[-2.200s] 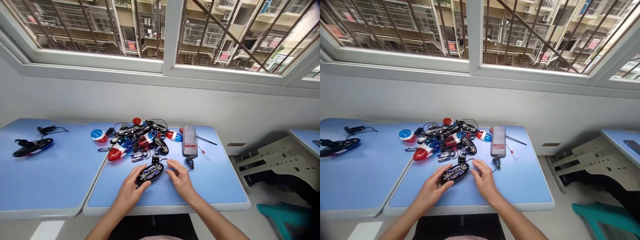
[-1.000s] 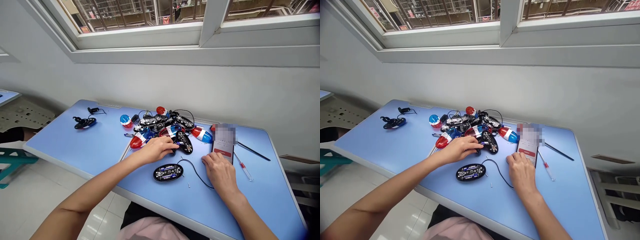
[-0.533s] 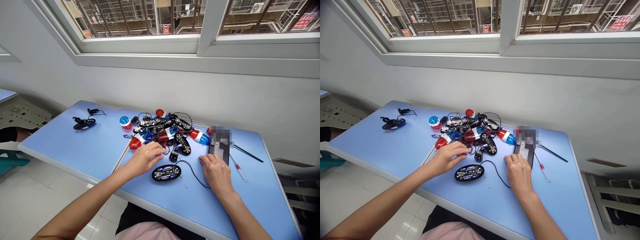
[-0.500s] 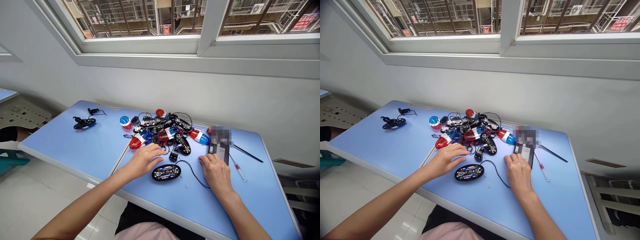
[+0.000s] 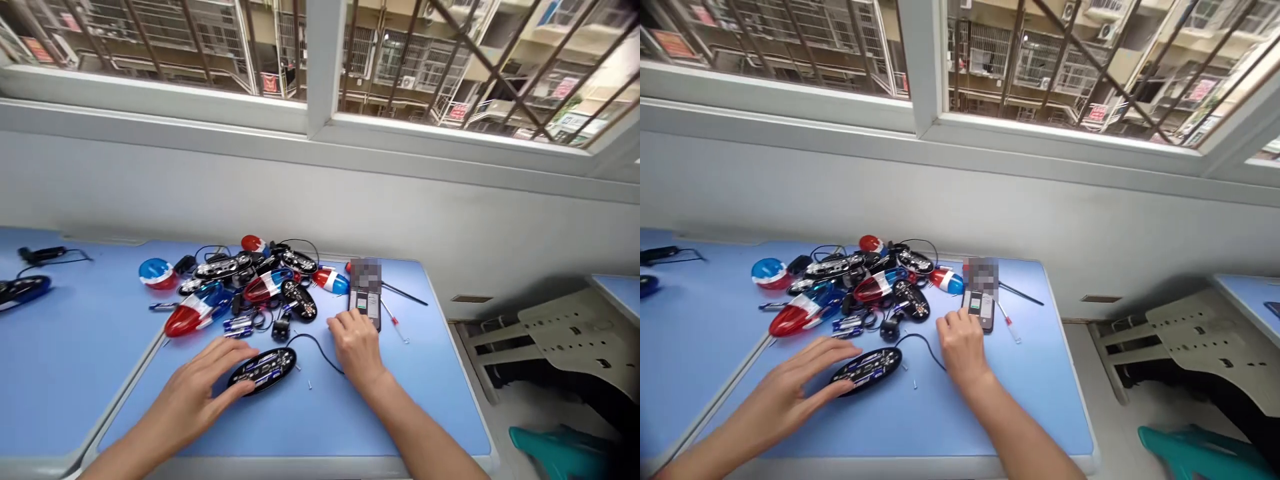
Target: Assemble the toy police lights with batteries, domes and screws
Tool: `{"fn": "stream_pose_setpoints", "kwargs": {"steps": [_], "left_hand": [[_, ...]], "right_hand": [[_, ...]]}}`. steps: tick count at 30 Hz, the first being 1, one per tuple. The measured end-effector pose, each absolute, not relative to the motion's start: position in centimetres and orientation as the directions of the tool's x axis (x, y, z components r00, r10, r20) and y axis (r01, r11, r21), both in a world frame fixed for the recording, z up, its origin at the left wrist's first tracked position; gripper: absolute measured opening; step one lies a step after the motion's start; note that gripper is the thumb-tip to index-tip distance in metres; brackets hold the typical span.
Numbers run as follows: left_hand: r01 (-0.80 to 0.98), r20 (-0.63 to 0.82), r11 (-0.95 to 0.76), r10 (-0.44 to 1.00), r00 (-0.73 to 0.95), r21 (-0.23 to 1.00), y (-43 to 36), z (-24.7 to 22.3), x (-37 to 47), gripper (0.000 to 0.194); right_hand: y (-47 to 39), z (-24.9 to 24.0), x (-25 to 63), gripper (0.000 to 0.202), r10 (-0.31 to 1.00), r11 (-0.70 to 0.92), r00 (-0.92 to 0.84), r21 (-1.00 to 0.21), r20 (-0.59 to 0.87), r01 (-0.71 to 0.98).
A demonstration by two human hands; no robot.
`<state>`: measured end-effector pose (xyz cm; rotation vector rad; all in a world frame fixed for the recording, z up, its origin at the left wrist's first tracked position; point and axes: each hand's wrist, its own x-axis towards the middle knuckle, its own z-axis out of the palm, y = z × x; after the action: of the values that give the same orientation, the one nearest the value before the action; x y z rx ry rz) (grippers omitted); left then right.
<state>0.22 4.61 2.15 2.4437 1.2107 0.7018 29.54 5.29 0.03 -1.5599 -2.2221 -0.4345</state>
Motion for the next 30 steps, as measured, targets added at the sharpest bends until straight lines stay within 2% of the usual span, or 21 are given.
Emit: {"fn": "stream_pose_setpoints", "kwargs": {"steps": [6, 11, 17, 22, 26, 28, 30], "left_hand": [[0.659, 0.357, -0.587, 0.810, 0.466, 0.471, 4.8, 2.0, 0.2, 0.033], [0.625, 0.424, -0.680, 0.731, 0.535, 0.383, 6.0, 3.3, 0.4, 0.032], [0.558, 0.465, -0.711, 0.703, 0.538, 0.429, 7.9, 5.4, 2.3, 0.024], [0.502, 0.470, -0.750, 0.661, 0.585, 0.429, 9.1, 5.2, 3.1, 0.026], [0.484, 0.422, -0.815, 0.579, 0.698, 0.318, 9.8, 4.9, 4.5, 0.027], [0.466, 0.327, -0.859, 0.512, 0.795, 0.212, 10.1, 5.3, 6.3, 0.040], [0.437, 0.131, -0.893, 0.448, 0.884, 0.107, 10.5, 6.2, 8.8, 0.058]], "right_hand": [[4.2, 0.3, 28.4, 0.021, 0.767, 0.389, -0.326, 0.004, 0.552, 0.921], [2.9, 0.9, 27.2, 0.023, 0.755, 0.469, -0.381, -0.035, 0.534, 0.882], [1.6, 1.4, 26.1, 0.025, 0.752, 0.554, -0.398, -0.178, 0.525, 0.813], [0.2, 3.8, 29.8, 0.024, 0.818, 0.486, -0.271, -0.357, 0.507, 0.798], [-1.1, 4.8, 35.0, 0.022, 0.877, 0.384, -0.083, -0.586, 0.473, 0.714], [-1.6, 4.1, 37.0, 0.020, 0.886, 0.281, 0.092, -0.685, 0.454, 0.673], [-1.8, 2.7, 38.1, 0.016, 0.868, 0.189, 0.243, -0.740, 0.434, 0.645]]}}
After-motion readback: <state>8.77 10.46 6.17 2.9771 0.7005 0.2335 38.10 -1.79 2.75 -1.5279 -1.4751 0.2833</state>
